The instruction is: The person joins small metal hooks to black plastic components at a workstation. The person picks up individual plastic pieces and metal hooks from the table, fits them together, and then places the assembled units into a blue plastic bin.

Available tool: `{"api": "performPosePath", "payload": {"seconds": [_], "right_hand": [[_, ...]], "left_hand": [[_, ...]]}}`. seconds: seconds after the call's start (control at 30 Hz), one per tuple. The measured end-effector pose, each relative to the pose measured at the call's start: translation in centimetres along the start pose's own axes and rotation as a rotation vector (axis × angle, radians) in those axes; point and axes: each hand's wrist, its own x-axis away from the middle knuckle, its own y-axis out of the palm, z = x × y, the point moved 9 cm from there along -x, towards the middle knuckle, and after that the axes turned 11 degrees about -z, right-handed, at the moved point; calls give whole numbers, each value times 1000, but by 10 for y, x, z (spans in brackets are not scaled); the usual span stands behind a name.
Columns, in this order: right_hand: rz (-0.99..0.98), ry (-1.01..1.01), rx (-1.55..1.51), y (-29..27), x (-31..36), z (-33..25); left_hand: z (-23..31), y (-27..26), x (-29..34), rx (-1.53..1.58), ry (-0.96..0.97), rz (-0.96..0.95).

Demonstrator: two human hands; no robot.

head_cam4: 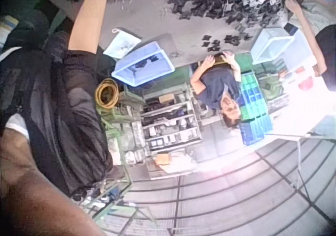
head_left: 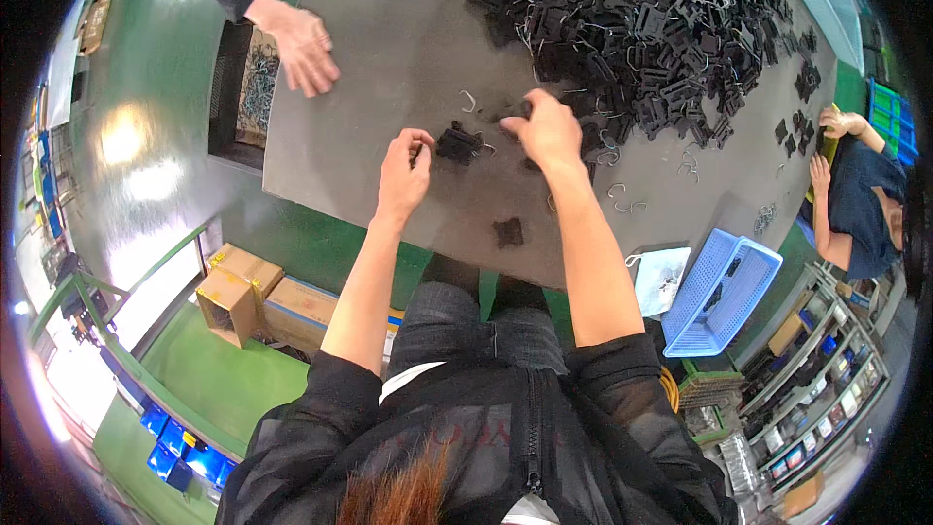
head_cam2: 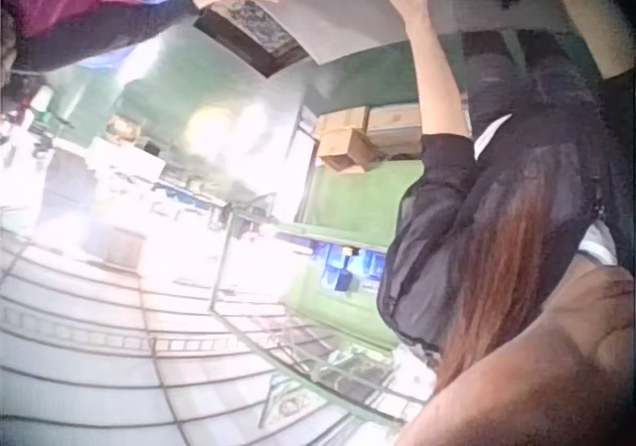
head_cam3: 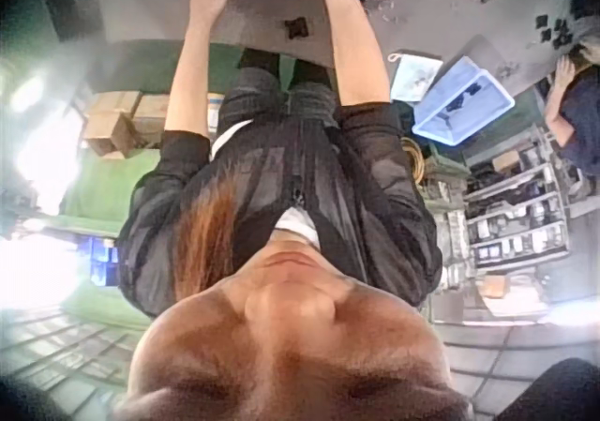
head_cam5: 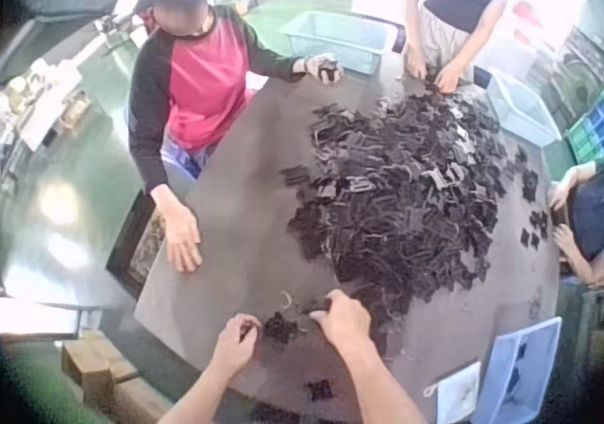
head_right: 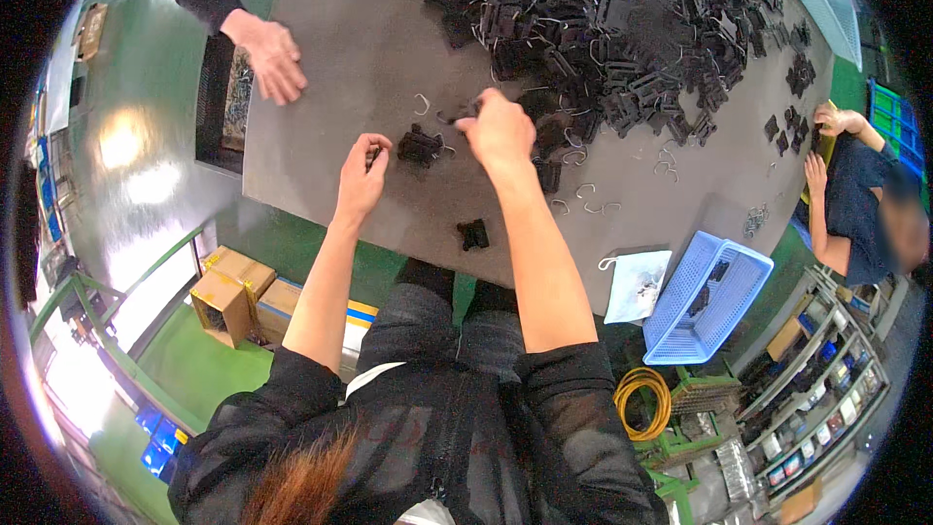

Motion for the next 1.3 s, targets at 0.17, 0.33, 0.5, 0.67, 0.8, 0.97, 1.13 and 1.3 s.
{"api": "performPosePath", "payload": {"seconds": [0.17,0.33,0.5,0.67,0.8,0.97,1.13,1.3], "right_hand": [[78,-39,-47,-6,14,16],[55,-343,-45,59,24,-31],[170,-438,125,84,22,-59],[66,-486,-207,78,29,-36],[263,-366,-468,12,60,51],[579,-177,-866,-76,177,243],[1005,63,-760,-123,323,397],[1057,428,-590,-88,358,496]], "left_hand": [[15,4,5,-289,-158,161],[-50,33,20,437,-420,138],[-37,48,32,1073,-448,184],[-32,61,26,1032,-402,82],[37,116,23,989,-332,-186],[163,290,49,757,-199,-809],[266,464,131,700,-176,-1116],[305,501,153,210,237,-833]]}}
